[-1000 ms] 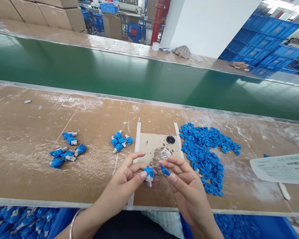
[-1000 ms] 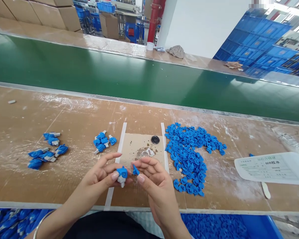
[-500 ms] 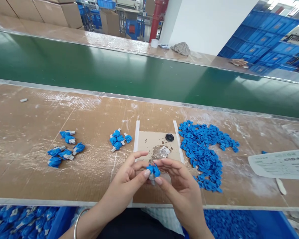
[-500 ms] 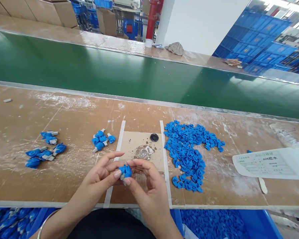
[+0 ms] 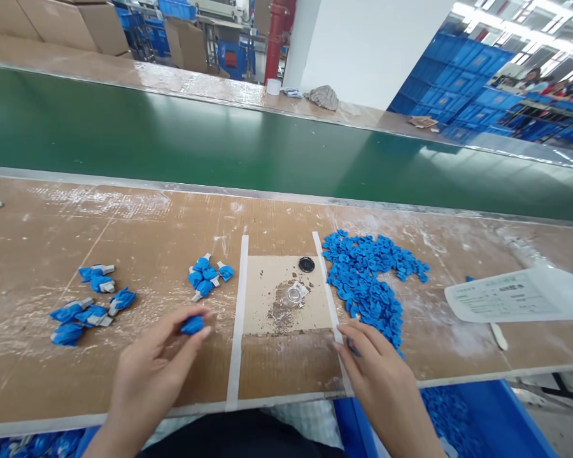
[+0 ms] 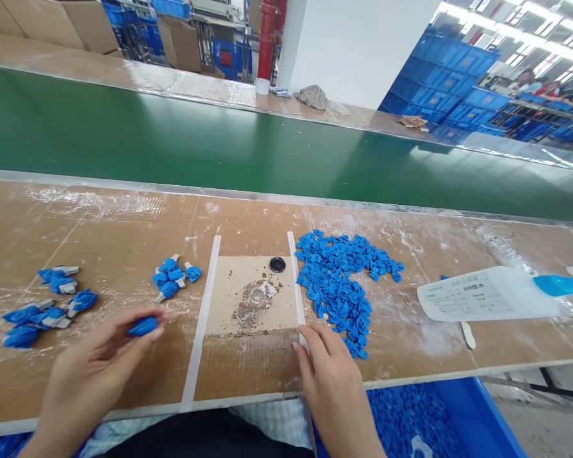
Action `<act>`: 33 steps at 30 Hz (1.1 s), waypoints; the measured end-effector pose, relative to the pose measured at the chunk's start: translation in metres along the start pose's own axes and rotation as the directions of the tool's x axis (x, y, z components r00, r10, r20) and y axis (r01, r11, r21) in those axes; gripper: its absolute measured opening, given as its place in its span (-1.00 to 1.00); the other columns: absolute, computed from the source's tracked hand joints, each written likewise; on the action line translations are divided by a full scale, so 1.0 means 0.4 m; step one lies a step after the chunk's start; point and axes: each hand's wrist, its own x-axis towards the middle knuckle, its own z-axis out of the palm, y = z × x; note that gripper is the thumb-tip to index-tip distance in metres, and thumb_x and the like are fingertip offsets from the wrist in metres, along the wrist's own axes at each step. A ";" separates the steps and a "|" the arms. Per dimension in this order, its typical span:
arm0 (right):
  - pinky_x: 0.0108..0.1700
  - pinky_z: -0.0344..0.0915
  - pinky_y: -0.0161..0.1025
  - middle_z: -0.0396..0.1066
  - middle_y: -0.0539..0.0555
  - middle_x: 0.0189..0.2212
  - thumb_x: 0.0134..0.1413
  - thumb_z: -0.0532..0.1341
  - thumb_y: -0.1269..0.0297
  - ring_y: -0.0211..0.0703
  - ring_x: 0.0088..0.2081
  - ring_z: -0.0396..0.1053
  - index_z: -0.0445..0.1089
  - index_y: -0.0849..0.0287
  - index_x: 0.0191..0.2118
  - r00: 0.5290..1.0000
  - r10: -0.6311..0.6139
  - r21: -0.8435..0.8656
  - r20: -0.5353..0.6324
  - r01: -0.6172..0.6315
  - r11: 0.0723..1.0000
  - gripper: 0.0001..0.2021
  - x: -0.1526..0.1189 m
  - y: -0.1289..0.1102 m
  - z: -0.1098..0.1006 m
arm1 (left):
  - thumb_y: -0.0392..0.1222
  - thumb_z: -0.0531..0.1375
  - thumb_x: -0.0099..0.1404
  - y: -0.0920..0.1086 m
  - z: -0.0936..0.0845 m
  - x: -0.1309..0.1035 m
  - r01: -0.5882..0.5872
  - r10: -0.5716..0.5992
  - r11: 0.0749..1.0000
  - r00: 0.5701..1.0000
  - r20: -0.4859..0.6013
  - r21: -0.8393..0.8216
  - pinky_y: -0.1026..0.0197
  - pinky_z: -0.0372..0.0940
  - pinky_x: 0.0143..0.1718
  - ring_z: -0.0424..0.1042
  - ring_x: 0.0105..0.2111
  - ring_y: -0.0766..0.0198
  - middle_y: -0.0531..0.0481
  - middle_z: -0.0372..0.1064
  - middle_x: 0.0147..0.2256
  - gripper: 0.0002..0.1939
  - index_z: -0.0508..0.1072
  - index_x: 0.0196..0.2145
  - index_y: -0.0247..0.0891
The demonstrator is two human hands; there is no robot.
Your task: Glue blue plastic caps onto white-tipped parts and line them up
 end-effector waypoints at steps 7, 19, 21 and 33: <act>-0.24 0.45 -0.10 0.38 0.23 -0.12 0.30 -0.11 0.38 0.03 -0.15 0.45 0.33 0.21 -0.10 0.987 0.031 -0.187 0.155 -0.001 0.982 -0.71 -0.029 0.055 0.018 | -0.29 0.09 0.35 -0.132 -0.137 0.053 -0.333 0.464 0.655 0.886 -0.013 0.679 -0.17 0.21 0.21 0.31 0.14 -0.10 -0.18 0.41 0.04 -0.82 0.45 -0.15 -0.30; -0.26 0.52 -0.23 0.52 0.18 -0.22 0.39 -0.08 0.36 -0.07 -0.23 0.53 0.43 0.33 -0.13 0.949 -0.315 -0.214 0.010 0.310 0.926 -0.66 -0.007 0.072 0.019 | -0.27 0.11 0.37 -0.053 -0.045 0.107 -0.517 0.544 0.537 0.816 0.195 0.666 -0.06 0.35 -0.08 0.41 -0.13 -0.02 -0.23 0.39 -0.15 -0.81 0.46 -0.12 -0.33; -0.25 0.53 -0.18 0.52 0.22 -0.20 0.36 -0.13 0.45 -0.01 -0.21 0.52 0.44 0.37 -0.15 0.913 -0.399 -0.254 0.088 0.408 0.877 -0.62 -0.020 0.082 0.017 | -0.27 0.09 0.38 -0.041 -0.023 0.118 -0.552 0.524 0.489 0.805 0.279 0.675 -0.05 0.36 -0.13 0.40 -0.17 -0.02 -0.24 0.37 -0.17 -0.82 0.46 -0.15 -0.36; -0.49 0.47 -0.32 0.48 0.23 -0.27 -0.33 -0.02 0.76 -0.08 -0.36 0.51 0.43 0.44 -0.08 0.843 -0.379 -0.291 0.381 0.499 0.817 -0.41 0.017 0.086 -0.011 | -0.24 -0.04 0.44 -0.054 -0.002 0.119 -0.557 0.462 0.413 0.810 0.362 0.720 -0.04 0.42 -0.17 0.43 -0.13 -0.08 -0.28 0.33 -0.16 -0.73 0.41 -0.16 -0.43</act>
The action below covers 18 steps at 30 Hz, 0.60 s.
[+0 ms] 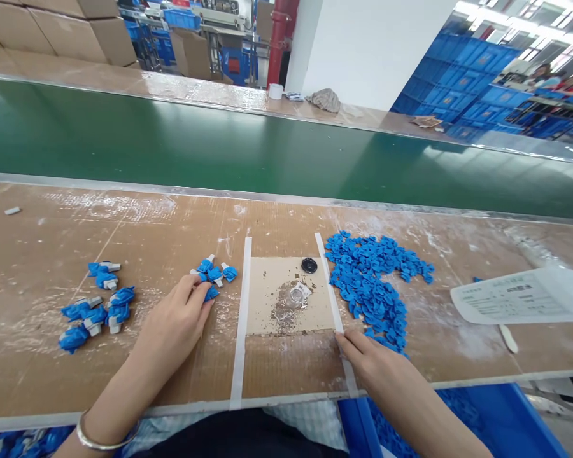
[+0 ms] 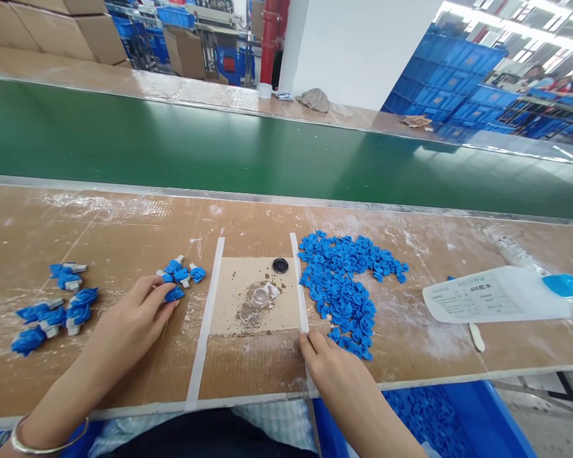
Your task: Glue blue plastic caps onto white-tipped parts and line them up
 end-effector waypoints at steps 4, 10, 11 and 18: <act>-0.56 0.40 -0.34 0.47 0.14 -0.34 -0.37 0.02 0.75 -0.14 -0.46 0.48 0.44 0.35 -0.15 0.998 -0.049 -0.024 0.050 0.050 0.998 -0.45 0.017 0.011 -0.026 | -0.22 -0.03 0.45 0.003 0.005 -0.006 0.009 -0.009 1.000 0.999 -0.033 -0.001 -0.04 0.42 -0.15 0.43 -0.12 -0.06 -0.28 0.34 -0.15 -0.72 0.41 -0.12 -0.44; -0.47 0.41 -0.25 0.43 0.16 -0.36 -0.19 0.09 0.69 -0.08 -0.43 0.43 0.40 0.25 -0.29 0.989 -0.093 -0.093 0.114 0.104 0.990 -0.68 0.030 0.026 -0.022 | -0.23 0.01 0.44 0.022 -0.001 -0.012 0.003 -0.011 0.997 0.995 -0.094 -0.077 -0.01 0.40 -0.18 0.44 -0.18 -0.02 -0.23 0.34 -0.19 -0.77 0.39 -0.14 -0.42; -0.39 0.44 -0.20 0.41 0.16 -0.38 -0.17 0.08 0.69 -0.05 -0.39 0.43 0.40 0.25 -0.31 0.987 -0.109 -0.114 0.118 0.122 0.986 -0.70 0.033 0.023 -0.023 | -0.24 0.01 0.44 0.025 -0.001 -0.013 0.006 -0.016 0.996 0.995 -0.102 -0.089 0.00 0.39 -0.19 0.44 -0.19 -0.01 -0.23 0.34 -0.19 -0.79 0.38 -0.15 -0.42; -0.43 0.43 -0.22 0.40 0.27 -0.39 -0.26 0.09 0.65 -0.02 -0.39 0.39 0.47 0.50 -0.19 0.998 -0.058 -0.226 -0.032 0.049 0.973 -0.59 0.027 -0.047 -0.013 | -0.24 0.04 0.43 0.036 0.009 -0.023 0.047 -0.066 0.983 0.993 -0.102 -0.177 0.02 0.37 -0.15 0.42 -0.15 0.00 -0.20 0.35 -0.16 -0.81 0.36 -0.10 -0.38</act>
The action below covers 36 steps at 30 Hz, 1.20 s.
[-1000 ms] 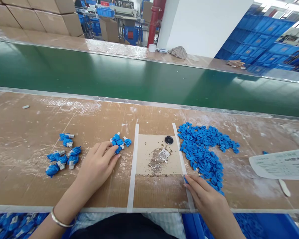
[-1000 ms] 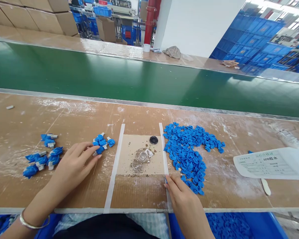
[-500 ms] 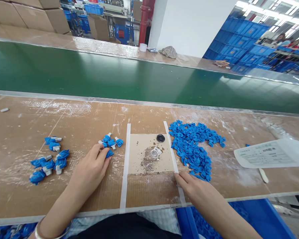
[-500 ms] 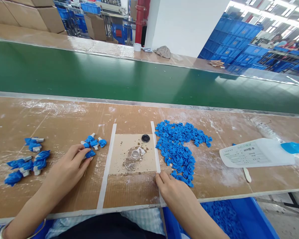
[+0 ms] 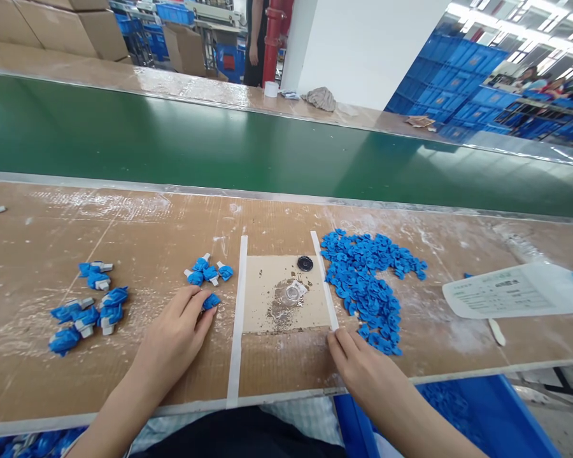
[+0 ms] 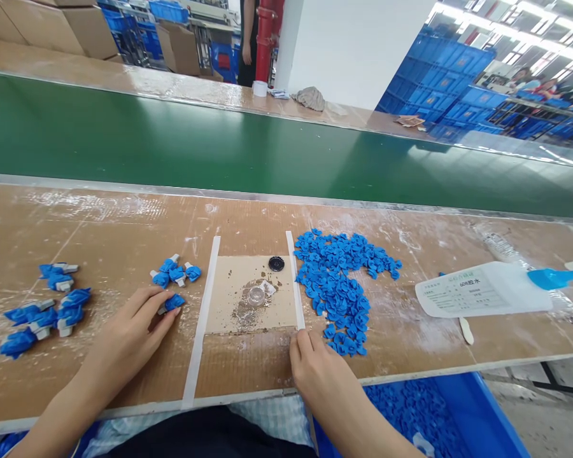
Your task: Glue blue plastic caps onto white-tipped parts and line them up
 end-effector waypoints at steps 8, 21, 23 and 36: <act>-0.47 0.37 -0.22 0.38 0.22 -0.42 -0.22 0.14 0.65 -0.06 -0.43 0.36 0.48 0.38 -0.24 0.994 0.074 0.046 0.080 -0.078 0.996 -0.66 0.006 -0.029 -0.010 | -0.21 0.03 0.43 -0.004 0.005 -0.005 0.037 -0.037 0.997 0.999 0.001 -0.065 0.02 0.35 -0.09 0.42 -0.13 0.01 -0.20 0.36 -0.15 -0.81 0.35 -0.10 -0.33; -0.41 0.30 -0.31 0.37 0.05 -0.43 0.21 0.04 0.40 -0.25 -0.46 0.36 0.36 0.20 -0.32 0.956 0.292 0.719 0.010 -0.210 0.662 -0.84 0.088 0.076 -0.029 | -0.20 0.12 0.39 0.053 0.000 -0.006 0.153 -0.159 0.912 0.987 0.016 -0.380 0.27 0.37 -0.30 0.39 -0.39 0.34 -0.04 0.34 -0.21 -0.86 0.37 -0.13 -0.26; -0.39 0.34 -0.32 0.41 0.05 -0.44 0.19 0.12 0.29 -0.26 -0.45 0.38 0.39 0.19 -0.30 0.895 0.432 0.891 0.112 -0.283 0.355 -0.86 0.101 0.069 -0.027 | -0.22 0.12 0.39 0.071 0.004 -0.009 0.160 -0.169 0.891 0.986 0.018 -0.425 0.28 0.37 -0.31 0.38 -0.40 0.34 -0.03 0.35 -0.21 -0.88 0.37 -0.13 -0.25; -0.33 0.51 -0.20 0.51 0.16 -0.24 0.16 0.23 0.20 -0.08 -0.30 0.51 0.55 0.14 -0.26 0.641 0.755 0.932 0.134 -0.340 0.124 -0.82 0.036 -0.011 0.037 | -0.30 0.08 0.38 0.101 0.036 -0.025 0.123 -0.135 0.969 0.990 -0.045 -0.213 0.04 0.35 -0.10 0.40 -0.15 0.06 -0.16 0.37 -0.17 -0.84 0.33 -0.08 -0.30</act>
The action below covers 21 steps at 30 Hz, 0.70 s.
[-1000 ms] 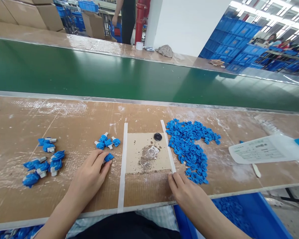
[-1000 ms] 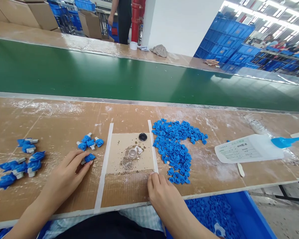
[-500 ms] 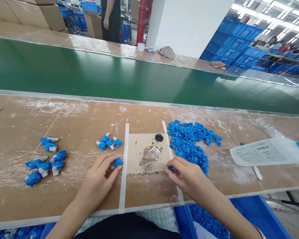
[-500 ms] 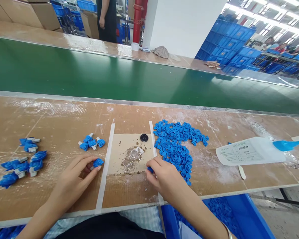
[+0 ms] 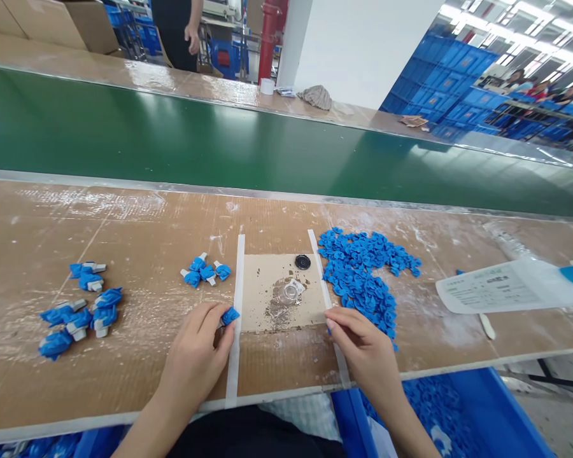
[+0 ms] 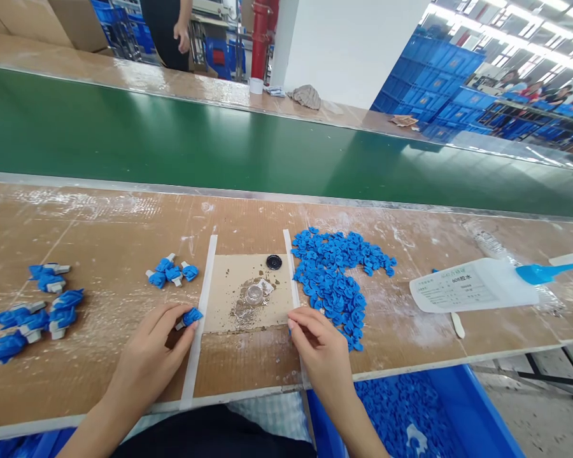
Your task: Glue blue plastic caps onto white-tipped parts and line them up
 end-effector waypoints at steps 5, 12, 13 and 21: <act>-0.11 0.50 -0.10 0.49 0.22 -0.12 0.32 0.05 0.29 -0.01 -0.12 0.49 0.48 0.23 -0.09 0.928 -0.316 -0.493 0.200 0.374 0.786 -0.72 -0.012 0.018 -0.008 | -0.30 0.09 0.38 -0.002 0.003 -0.002 0.005 -0.005 1.000 1.000 -0.005 -0.011 0.03 0.35 -0.10 0.40 -0.16 0.06 -0.16 0.38 -0.17 -0.84 0.33 -0.09 -0.31; -0.07 0.46 -0.11 0.49 0.20 -0.11 0.34 0.05 0.35 -0.06 -0.10 0.47 0.39 0.24 0.03 0.852 -0.454 -0.492 0.259 0.521 0.698 -0.74 0.032 -0.039 -0.021 | -0.25 0.10 0.37 -0.003 0.001 -0.005 0.076 -0.076 0.992 0.997 0.002 -0.096 0.05 0.37 -0.11 0.42 -0.19 0.11 -0.13 0.39 -0.16 -0.82 0.37 -0.08 -0.27; -0.05 0.44 -0.11 0.49 0.19 -0.12 0.33 0.07 0.36 -0.07 -0.09 0.46 0.36 0.23 0.07 0.840 -0.487 -0.471 0.241 0.540 0.697 -0.73 0.047 -0.049 -0.018 | -0.23 0.11 0.37 -0.002 -0.001 -0.005 0.110 -0.110 0.983 0.994 0.009 -0.143 0.08 0.39 -0.16 0.43 -0.23 0.14 -0.10 0.40 -0.19 -0.82 0.38 -0.09 -0.25; 0.02 0.21 -0.04 0.50 0.13 -0.11 0.34 0.10 0.34 0.00 0.03 0.33 0.28 0.23 0.16 0.743 -0.535 -0.455 0.402 0.669 0.587 -0.68 0.137 -0.089 0.048 | -0.14 0.22 0.25 0.037 -0.018 -0.007 0.505 -0.456 0.493 0.843 0.284 -0.708 0.21 0.44 -0.32 0.48 -0.32 0.25 -0.03 0.46 -0.29 -0.77 0.41 -0.13 -0.18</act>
